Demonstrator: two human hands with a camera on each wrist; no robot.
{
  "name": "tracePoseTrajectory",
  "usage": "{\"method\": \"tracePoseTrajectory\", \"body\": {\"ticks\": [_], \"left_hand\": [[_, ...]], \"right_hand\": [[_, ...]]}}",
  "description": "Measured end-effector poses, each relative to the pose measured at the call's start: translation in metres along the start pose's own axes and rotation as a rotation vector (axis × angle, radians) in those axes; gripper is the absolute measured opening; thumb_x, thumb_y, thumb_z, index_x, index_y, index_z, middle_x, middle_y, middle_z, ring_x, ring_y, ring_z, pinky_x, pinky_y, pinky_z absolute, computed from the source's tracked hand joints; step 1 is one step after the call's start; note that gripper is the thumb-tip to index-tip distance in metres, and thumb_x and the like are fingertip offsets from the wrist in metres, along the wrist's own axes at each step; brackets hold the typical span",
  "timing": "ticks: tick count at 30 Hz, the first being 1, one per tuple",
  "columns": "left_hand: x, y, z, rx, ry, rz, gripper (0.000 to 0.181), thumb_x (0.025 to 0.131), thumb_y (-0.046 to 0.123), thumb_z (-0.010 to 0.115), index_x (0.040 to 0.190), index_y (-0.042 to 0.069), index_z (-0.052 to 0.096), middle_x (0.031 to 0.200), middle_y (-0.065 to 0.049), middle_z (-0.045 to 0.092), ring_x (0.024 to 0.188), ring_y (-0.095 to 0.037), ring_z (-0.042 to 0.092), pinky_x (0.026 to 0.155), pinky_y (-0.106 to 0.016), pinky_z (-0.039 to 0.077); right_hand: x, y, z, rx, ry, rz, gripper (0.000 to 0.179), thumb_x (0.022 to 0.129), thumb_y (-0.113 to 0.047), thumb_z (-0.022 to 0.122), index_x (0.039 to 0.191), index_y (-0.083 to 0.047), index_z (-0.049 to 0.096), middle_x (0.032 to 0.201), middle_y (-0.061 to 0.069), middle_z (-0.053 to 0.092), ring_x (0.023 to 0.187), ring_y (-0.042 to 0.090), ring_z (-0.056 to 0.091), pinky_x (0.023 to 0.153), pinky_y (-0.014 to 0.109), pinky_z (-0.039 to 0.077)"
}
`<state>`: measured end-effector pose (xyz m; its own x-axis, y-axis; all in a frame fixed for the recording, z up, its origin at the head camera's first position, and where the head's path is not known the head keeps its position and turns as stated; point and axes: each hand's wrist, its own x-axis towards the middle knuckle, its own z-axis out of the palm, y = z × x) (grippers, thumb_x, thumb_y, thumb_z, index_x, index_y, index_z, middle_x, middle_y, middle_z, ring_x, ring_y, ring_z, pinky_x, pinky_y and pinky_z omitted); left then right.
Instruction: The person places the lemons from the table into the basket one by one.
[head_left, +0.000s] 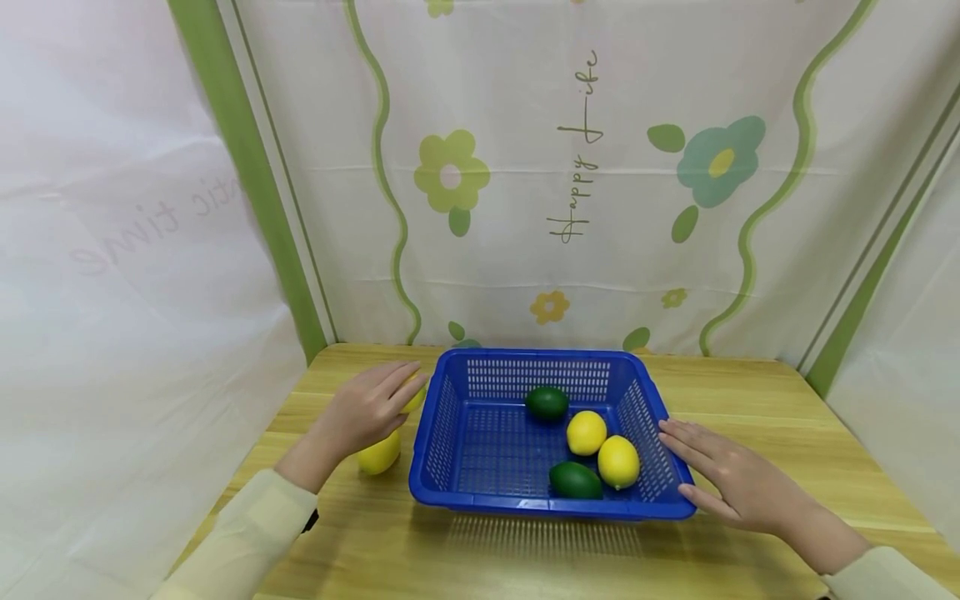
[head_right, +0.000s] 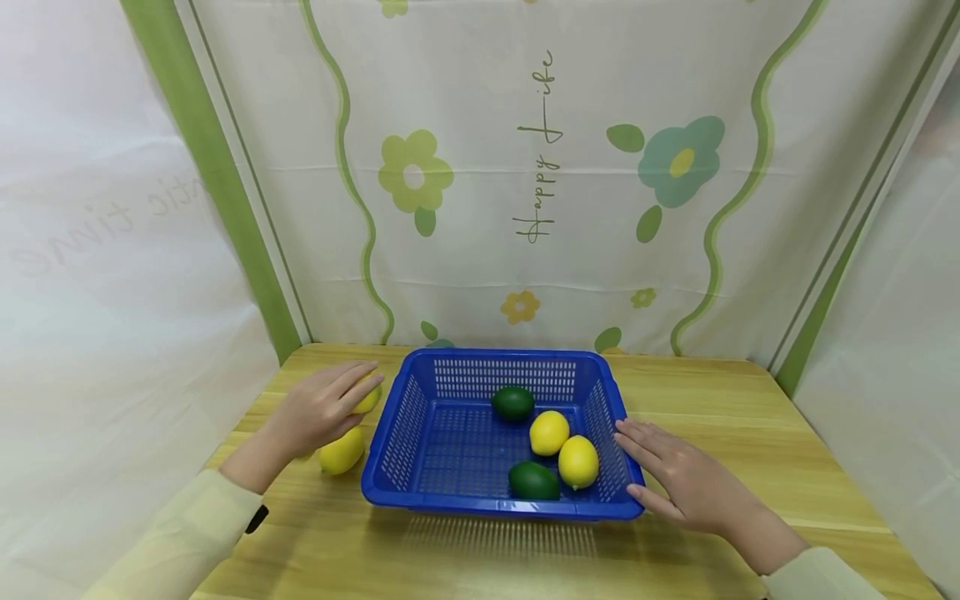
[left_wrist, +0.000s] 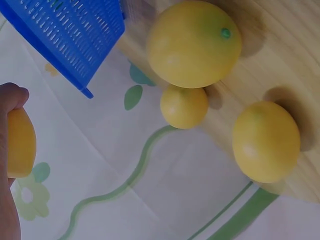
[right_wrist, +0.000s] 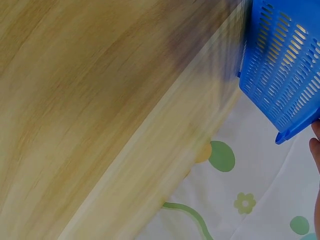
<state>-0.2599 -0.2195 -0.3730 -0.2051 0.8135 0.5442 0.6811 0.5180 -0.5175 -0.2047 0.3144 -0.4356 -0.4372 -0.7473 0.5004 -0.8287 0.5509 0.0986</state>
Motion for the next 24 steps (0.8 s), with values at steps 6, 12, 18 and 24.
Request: {"method": "tracePoseTrajectory", "body": {"ticks": [6,12,18,24], "left_hand": [[0.013,0.000,0.004,0.000,0.031,0.024,0.056,0.071,0.011,0.079,0.123,-0.001,0.063,0.117,-0.019,0.064,0.102,-0.031,0.065,0.085,-0.039,0.055],[0.023,0.003,0.010,-0.012,0.029,0.039,0.053,0.075,0.014,0.080,0.123,-0.001,0.063,0.119,-0.018,0.064,0.104,-0.030,0.064,0.088,-0.039,0.054],[0.033,0.007,0.014,-0.009,0.032,0.056,0.055,0.073,0.015,0.082,0.123,0.001,0.063,0.120,-0.017,0.064,0.106,-0.030,0.064,0.090,-0.038,0.053],[0.042,0.012,0.019,-0.023,0.066,0.099,0.056,0.071,0.013,0.081,0.122,0.000,0.063,0.118,-0.018,0.065,0.105,-0.030,0.064,0.089,-0.038,0.053]], "right_hand": [[-0.001,0.001,0.001,-0.016,-0.011,-0.009,0.056,0.099,-0.040,0.052,0.133,0.004,0.055,0.140,0.018,0.050,0.139,0.019,0.035,0.114,0.019,0.015],[-0.003,0.001,0.001,-0.015,-0.027,0.015,0.056,0.099,-0.041,0.053,0.134,0.003,0.055,0.142,0.017,0.049,0.140,0.017,0.033,0.114,0.019,0.015],[-0.003,0.000,0.001,-0.015,-0.023,0.012,0.056,0.100,-0.040,0.052,0.134,0.003,0.055,0.142,0.017,0.049,0.140,0.017,0.032,0.114,0.019,0.014],[-0.003,0.001,0.002,-0.016,-0.013,0.004,0.056,0.101,-0.041,0.049,0.134,0.003,0.055,0.142,0.017,0.049,0.141,0.016,0.031,0.114,0.019,0.015]]}}
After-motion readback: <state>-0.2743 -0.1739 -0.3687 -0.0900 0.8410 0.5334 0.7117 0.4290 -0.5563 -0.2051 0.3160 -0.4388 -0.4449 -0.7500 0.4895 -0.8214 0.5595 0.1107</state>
